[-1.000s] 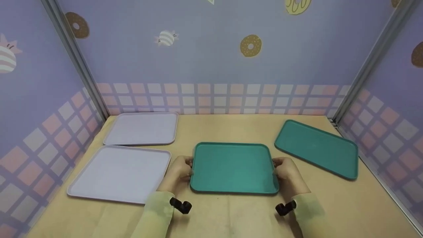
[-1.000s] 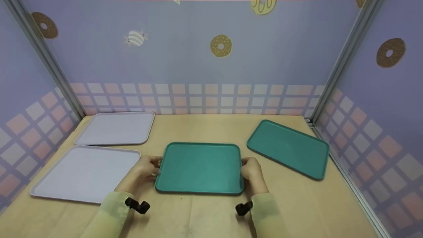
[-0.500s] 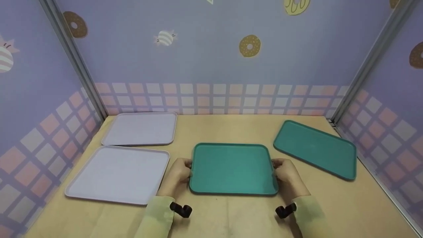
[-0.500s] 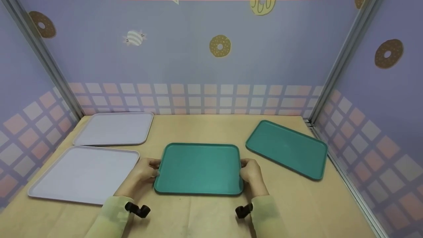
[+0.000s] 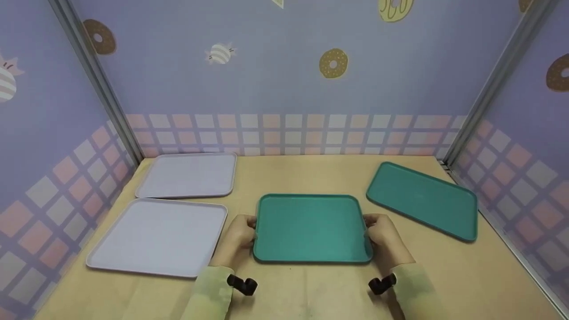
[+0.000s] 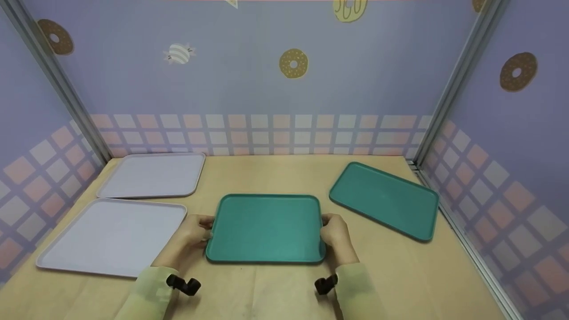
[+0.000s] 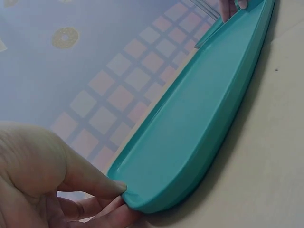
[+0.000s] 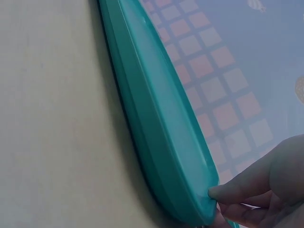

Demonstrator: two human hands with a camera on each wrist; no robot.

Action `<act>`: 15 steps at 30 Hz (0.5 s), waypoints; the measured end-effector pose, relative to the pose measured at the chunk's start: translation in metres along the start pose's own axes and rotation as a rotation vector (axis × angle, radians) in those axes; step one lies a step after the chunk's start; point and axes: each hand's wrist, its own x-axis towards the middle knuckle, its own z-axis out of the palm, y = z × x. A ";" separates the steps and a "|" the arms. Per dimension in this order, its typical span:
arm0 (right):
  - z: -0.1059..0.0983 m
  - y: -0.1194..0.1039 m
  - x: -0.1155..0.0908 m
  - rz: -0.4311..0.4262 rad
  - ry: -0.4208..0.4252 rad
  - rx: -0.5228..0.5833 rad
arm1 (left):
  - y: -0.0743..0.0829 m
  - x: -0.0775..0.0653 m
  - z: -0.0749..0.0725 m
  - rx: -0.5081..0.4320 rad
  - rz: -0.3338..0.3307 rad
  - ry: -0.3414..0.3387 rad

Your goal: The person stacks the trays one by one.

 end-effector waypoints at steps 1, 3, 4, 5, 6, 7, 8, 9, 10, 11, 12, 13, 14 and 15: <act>0.000 0.000 0.000 -0.001 0.001 0.001 | 0.000 0.000 0.000 0.001 0.007 0.002; 0.001 -0.001 0.000 0.008 0.003 0.015 | -0.001 0.000 -0.001 0.006 0.017 0.008; 0.001 -0.001 0.000 0.010 0.006 0.017 | -0.001 0.001 -0.001 0.009 0.022 0.009; 0.001 -0.002 0.000 0.007 0.008 0.016 | -0.001 0.001 -0.001 0.013 0.023 0.012; 0.001 -0.002 0.001 0.005 0.012 0.014 | 0.000 0.001 -0.001 0.016 0.024 0.013; 0.001 -0.001 0.001 0.004 0.015 0.010 | 0.000 0.001 -0.001 0.020 0.022 0.014; 0.001 -0.001 0.001 0.002 0.019 0.007 | 0.000 0.001 -0.001 0.026 0.018 0.015; 0.001 -0.001 0.001 -0.002 0.023 0.000 | 0.000 0.001 -0.001 0.031 0.013 0.014; 0.002 -0.001 0.000 -0.007 0.027 -0.005 | 0.000 0.001 -0.001 0.036 0.012 0.015; 0.002 -0.001 0.000 -0.012 0.027 -0.007 | 0.000 0.001 -0.001 0.036 0.010 0.015; 0.003 -0.001 0.000 -0.008 0.029 -0.005 | 0.000 0.001 -0.001 0.036 0.010 0.015; 0.003 0.000 0.000 -0.011 0.032 -0.009 | -0.001 0.001 -0.001 0.036 0.016 0.012; 0.004 -0.001 0.000 -0.012 0.036 -0.010 | -0.001 0.000 -0.001 0.030 0.023 0.009; 0.004 -0.001 0.000 -0.013 0.038 -0.011 | -0.001 -0.001 -0.001 0.025 0.035 0.008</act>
